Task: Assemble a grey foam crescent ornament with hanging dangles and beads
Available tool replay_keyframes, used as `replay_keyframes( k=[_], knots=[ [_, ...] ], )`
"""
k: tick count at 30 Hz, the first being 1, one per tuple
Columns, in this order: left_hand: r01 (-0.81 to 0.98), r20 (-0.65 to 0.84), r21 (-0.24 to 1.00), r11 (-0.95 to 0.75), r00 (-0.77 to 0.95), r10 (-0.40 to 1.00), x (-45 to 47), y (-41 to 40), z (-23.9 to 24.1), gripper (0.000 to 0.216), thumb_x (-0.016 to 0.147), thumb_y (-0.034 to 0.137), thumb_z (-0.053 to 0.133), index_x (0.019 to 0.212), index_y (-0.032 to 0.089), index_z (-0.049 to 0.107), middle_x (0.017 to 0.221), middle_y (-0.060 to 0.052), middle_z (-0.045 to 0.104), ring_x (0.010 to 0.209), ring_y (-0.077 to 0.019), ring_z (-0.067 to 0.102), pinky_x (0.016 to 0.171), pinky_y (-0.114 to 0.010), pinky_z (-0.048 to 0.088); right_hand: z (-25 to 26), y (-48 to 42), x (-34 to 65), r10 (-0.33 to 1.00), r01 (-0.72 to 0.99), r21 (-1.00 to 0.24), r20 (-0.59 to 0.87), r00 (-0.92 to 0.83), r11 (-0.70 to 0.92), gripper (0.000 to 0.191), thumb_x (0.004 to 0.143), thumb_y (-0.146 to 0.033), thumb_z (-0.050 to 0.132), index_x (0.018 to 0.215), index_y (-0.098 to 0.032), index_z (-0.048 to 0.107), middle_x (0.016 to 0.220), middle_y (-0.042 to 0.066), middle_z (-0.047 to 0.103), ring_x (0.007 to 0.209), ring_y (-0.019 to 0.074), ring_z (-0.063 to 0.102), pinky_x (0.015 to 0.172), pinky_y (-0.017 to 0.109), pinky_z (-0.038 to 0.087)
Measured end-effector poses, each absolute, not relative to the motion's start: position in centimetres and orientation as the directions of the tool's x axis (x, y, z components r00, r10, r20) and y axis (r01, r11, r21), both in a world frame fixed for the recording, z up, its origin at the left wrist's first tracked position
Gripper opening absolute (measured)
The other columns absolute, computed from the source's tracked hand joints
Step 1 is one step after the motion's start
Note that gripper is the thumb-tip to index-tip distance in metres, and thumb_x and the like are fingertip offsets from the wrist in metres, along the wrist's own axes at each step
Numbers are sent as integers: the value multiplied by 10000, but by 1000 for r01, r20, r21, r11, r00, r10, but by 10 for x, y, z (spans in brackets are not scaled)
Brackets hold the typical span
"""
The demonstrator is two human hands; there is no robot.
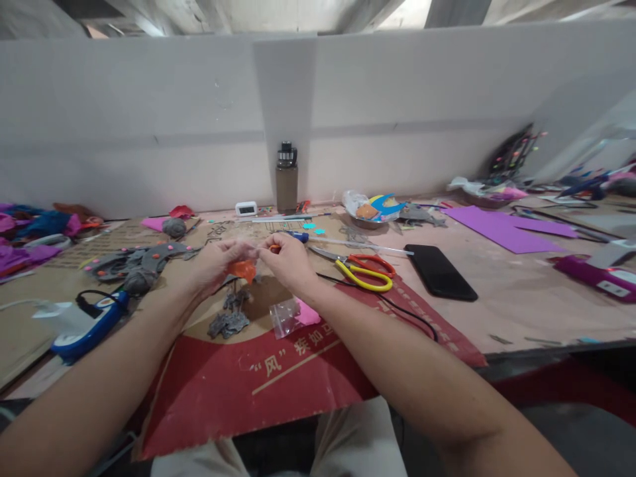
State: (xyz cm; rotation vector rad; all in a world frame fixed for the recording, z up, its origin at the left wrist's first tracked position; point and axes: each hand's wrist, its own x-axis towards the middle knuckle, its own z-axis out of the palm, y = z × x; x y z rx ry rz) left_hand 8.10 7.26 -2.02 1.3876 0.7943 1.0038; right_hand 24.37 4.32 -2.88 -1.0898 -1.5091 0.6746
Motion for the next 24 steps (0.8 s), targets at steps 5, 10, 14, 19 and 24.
replay_keyframes(
  k=[5, 10, 14, 19, 24],
  knots=[
    [-27, 165, 986, -165, 337, 927, 83, 61, -15, 255, 631, 372, 773, 676, 138, 680, 653, -14, 644, 560, -108, 562, 561, -230, 437, -30, 41, 242, 888, 282, -854, 459, 12, 437, 135, 732, -278, 588, 651, -172, 569, 646, -20, 532, 625, 115, 449, 614, 262, 348],
    [-21, 200, 979, -204, 299, 933, 85, 57, -13, 215, 639, 336, 760, 666, 144, 669, 619, -4, 633, 532, -110, 556, 546, -238, 435, -29, 39, 240, 886, 288, -849, 464, 8, 442, 122, 723, -270, 587, 651, -175, 565, 645, -20, 536, 629, 117, 452, 618, 260, 350],
    [-62, 182, 983, -171, 301, 936, 86, 61, -16, 278, 639, 392, 766, 696, 131, 690, 667, -31, 663, 572, -115, 571, 571, -237, 438, -28, 40, 241, 891, 271, -861, 454, 24, 431, 155, 726, -305, 594, 647, -178, 556, 629, -19, 521, 626, 121, 444, 603, 261, 343],
    [-157, 199, 974, -163, 249, 948, 86, 65, -17, 277, 595, 350, 803, 706, 143, 657, 658, -4, 647, 600, -103, 572, 622, -227, 452, -28, 41, 242, 884, 277, -855, 466, 39, 439, 132, 713, -278, 596, 634, -179, 559, 618, -25, 518, 625, 119, 446, 613, 264, 346],
    [-99, 232, 972, -212, 313, 921, 86, 62, -14, 273, 620, 366, 778, 666, 142, 629, 620, 2, 614, 585, -101, 540, 600, -223, 432, -28, 41, 243, 865, 291, -832, 501, 27, 472, 101, 700, -234, 581, 619, -178, 559, 635, -21, 533, 637, 122, 462, 623, 269, 350]
  ],
)
